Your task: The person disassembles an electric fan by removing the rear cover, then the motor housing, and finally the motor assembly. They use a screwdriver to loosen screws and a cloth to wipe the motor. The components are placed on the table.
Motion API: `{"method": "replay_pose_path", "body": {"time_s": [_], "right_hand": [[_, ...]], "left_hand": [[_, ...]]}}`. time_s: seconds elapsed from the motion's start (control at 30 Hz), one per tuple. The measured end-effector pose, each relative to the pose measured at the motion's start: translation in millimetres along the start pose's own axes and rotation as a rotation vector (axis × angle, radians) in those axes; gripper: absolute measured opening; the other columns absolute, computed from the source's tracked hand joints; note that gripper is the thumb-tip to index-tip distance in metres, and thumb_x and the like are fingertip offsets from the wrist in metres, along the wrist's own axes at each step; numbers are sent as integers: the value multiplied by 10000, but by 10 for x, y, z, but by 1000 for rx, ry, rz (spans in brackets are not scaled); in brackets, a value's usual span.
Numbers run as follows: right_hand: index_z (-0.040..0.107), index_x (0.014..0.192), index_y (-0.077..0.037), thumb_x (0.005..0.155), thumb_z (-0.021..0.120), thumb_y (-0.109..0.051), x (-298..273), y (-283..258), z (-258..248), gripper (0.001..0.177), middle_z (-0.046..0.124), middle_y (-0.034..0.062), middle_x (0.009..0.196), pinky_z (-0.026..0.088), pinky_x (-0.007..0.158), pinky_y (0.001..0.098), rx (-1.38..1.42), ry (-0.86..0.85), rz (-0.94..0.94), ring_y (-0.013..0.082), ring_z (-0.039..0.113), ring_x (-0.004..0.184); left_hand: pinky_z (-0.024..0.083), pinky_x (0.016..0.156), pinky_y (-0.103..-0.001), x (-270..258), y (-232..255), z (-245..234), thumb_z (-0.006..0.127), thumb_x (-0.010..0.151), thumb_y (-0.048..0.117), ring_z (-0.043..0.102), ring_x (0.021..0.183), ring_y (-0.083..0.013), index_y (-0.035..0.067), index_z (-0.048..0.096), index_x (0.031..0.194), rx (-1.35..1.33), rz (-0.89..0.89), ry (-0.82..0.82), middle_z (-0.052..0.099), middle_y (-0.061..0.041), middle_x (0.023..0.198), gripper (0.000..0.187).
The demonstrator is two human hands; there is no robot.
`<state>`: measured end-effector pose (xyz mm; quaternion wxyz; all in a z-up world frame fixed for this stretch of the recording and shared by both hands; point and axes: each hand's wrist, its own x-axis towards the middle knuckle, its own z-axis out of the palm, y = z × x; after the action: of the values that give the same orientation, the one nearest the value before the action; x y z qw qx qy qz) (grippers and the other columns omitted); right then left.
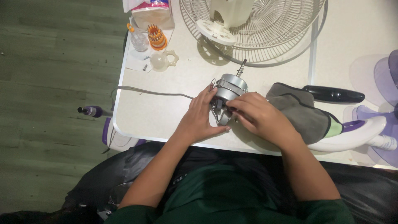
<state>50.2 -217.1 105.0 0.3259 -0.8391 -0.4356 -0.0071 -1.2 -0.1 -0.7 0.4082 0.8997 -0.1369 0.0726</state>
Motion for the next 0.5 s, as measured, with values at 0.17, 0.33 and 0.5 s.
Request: {"method": "replay_pose_path", "body": {"time_s": [0.17,0.33,0.5], "right_hand": [[683,1185,-63,856,749,-20,-72,48,25,338,699,105,1110,547,917,385,94,124,36,272,681,1014],[682,1194,-59,869,734,0,-141,35,-47,334,687,124,1130,593,792,318,115,189,156,268,689,1003],[674,1188,-48,853,753,-1,-102,2,-114,348,684,127,1099,544,909,399,10,145,8,310,668,1055]], "left_hand": [[334,1206,-500,9,-3,2,910,667,542,366,1478,-424,115,231,1588,-4,9,6,319,-239,1615,1222],[333,1199,-512,18,2,0,915,666,545,372,1470,-427,108,233,1584,1,10,4,322,-239,1609,1224],[353,1190,-513,-2,-18,18,925,669,513,386,1461,-435,122,230,1587,-16,19,19,330,-236,1604,1216]]}}
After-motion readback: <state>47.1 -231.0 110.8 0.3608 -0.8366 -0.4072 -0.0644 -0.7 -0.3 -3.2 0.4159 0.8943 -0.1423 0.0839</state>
